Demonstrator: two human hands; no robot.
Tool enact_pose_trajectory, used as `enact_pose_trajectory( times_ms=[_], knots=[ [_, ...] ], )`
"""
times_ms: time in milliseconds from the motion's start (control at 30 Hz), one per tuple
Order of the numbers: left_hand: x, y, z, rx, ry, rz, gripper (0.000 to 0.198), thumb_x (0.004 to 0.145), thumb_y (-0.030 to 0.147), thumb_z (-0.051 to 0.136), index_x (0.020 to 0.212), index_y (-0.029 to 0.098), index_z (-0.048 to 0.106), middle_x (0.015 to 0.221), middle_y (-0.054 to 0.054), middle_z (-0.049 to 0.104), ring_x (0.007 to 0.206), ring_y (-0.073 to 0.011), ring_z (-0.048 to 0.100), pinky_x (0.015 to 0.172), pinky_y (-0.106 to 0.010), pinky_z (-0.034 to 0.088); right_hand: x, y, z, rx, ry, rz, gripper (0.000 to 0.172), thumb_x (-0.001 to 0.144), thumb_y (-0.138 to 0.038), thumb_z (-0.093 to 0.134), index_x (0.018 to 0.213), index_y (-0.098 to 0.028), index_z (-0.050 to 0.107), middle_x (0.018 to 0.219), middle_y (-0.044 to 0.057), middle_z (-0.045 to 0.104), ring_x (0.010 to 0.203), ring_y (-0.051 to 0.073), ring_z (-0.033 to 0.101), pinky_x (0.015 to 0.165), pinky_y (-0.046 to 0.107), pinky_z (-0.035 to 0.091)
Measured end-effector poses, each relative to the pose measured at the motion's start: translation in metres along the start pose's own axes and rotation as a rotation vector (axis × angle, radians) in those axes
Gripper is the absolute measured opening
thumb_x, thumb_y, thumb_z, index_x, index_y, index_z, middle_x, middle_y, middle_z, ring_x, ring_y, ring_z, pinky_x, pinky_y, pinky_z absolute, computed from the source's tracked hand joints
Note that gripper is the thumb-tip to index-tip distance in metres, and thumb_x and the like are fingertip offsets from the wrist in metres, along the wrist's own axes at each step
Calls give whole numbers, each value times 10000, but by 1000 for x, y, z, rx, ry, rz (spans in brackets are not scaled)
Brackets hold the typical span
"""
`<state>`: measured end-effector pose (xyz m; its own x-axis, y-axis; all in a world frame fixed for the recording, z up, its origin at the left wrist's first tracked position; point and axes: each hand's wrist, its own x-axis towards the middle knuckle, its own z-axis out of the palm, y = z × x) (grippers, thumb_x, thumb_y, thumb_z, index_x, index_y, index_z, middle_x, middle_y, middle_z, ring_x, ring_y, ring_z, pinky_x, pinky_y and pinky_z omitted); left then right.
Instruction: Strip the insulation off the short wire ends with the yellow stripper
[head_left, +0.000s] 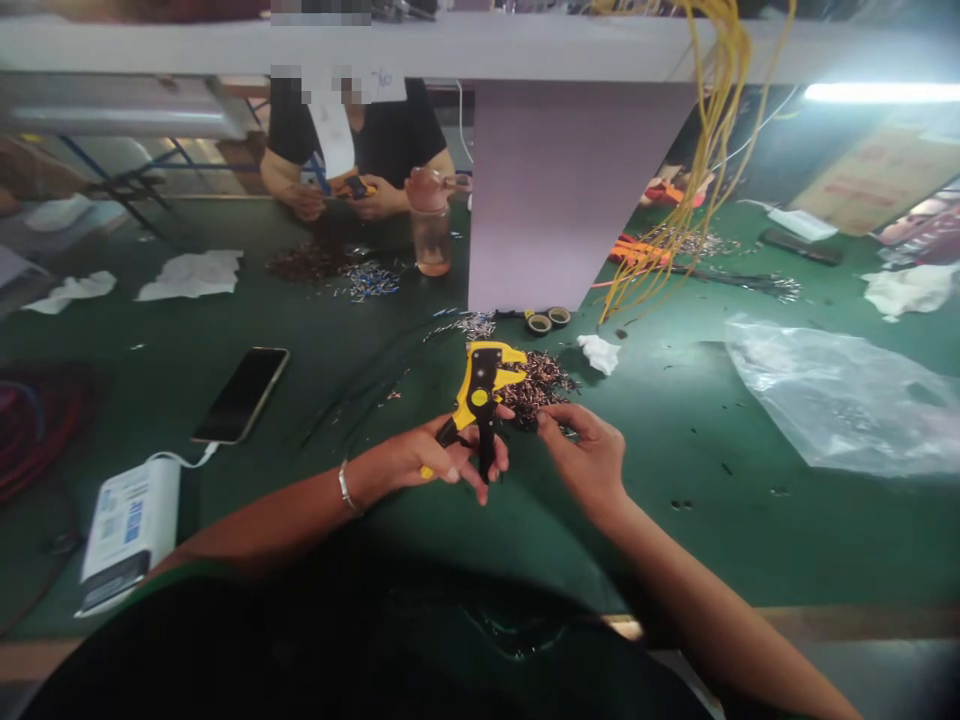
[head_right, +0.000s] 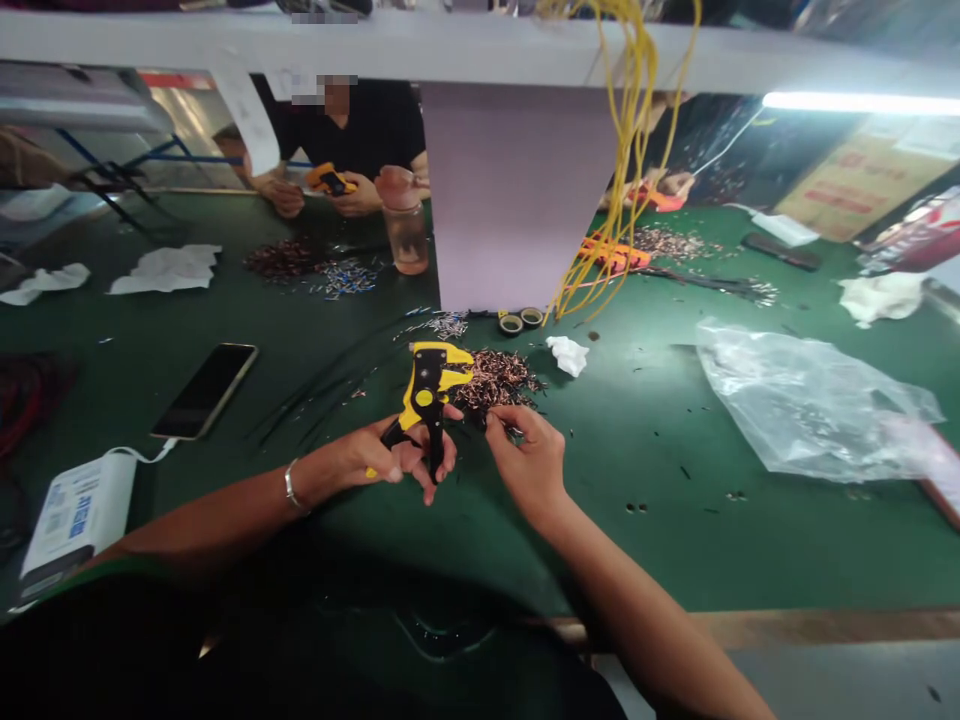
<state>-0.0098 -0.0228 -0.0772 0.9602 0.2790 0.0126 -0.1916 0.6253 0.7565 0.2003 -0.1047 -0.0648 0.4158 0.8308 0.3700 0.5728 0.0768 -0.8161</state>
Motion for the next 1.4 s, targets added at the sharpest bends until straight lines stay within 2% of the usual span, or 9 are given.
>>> enact_pose_trajectory(
  times_ms=[267,767,933,1133,1233,1333,1400],
  knots=[
    [-1,0,-4,20,-26,-9,909,571,76,701,1426,242,439,1057,-119,664,941,-268,618,719,-419,594,0,-15,-3,-18,7,-166,181,853,-276,597,727,-229,718,679,3,743,622,163,675,646,301,538],
    [-3,5,-5,4,-23,-19,843,576,96,730,1375,252,509,1045,-112,677,929,-273,643,710,-399,588,0,-20,-10,-33,-13,-159,149,826,-271,607,733,-240,720,665,-9,743,608,165,687,627,302,553],
    [-3,6,-6,4,-39,-12,840,577,90,727,1372,255,514,1040,-112,683,939,-275,646,722,-403,582,-3,-37,-20,-65,15,-234,131,830,-251,607,743,-238,703,681,-6,757,594,163,693,604,297,562],
    [1,0,-10,-22,-24,31,794,558,77,712,1322,222,552,1041,-107,704,916,-279,675,711,-404,577,-8,-80,-22,0,-130,-393,131,875,-203,614,808,-269,705,730,-7,776,548,150,674,571,301,569],
    [1,-3,-14,11,-2,18,598,539,112,735,1130,156,657,950,-111,716,887,-303,683,714,-411,558,-7,-100,-10,76,-170,-417,156,894,-209,605,806,-283,710,668,-25,752,530,149,666,569,309,575],
    [-1,-4,-15,80,106,61,466,571,119,735,1034,156,697,893,-77,710,802,-250,682,700,-363,538,-5,-113,1,163,-292,-469,155,912,-231,603,849,-290,731,710,-22,764,575,149,692,587,311,593],
    [-2,-1,-13,90,105,68,439,579,123,720,1015,165,707,896,-74,708,770,-233,675,669,-347,542,-3,-112,4,165,-312,-498,162,931,-239,596,883,-292,742,706,-27,766,591,150,708,588,305,596]
  ],
)
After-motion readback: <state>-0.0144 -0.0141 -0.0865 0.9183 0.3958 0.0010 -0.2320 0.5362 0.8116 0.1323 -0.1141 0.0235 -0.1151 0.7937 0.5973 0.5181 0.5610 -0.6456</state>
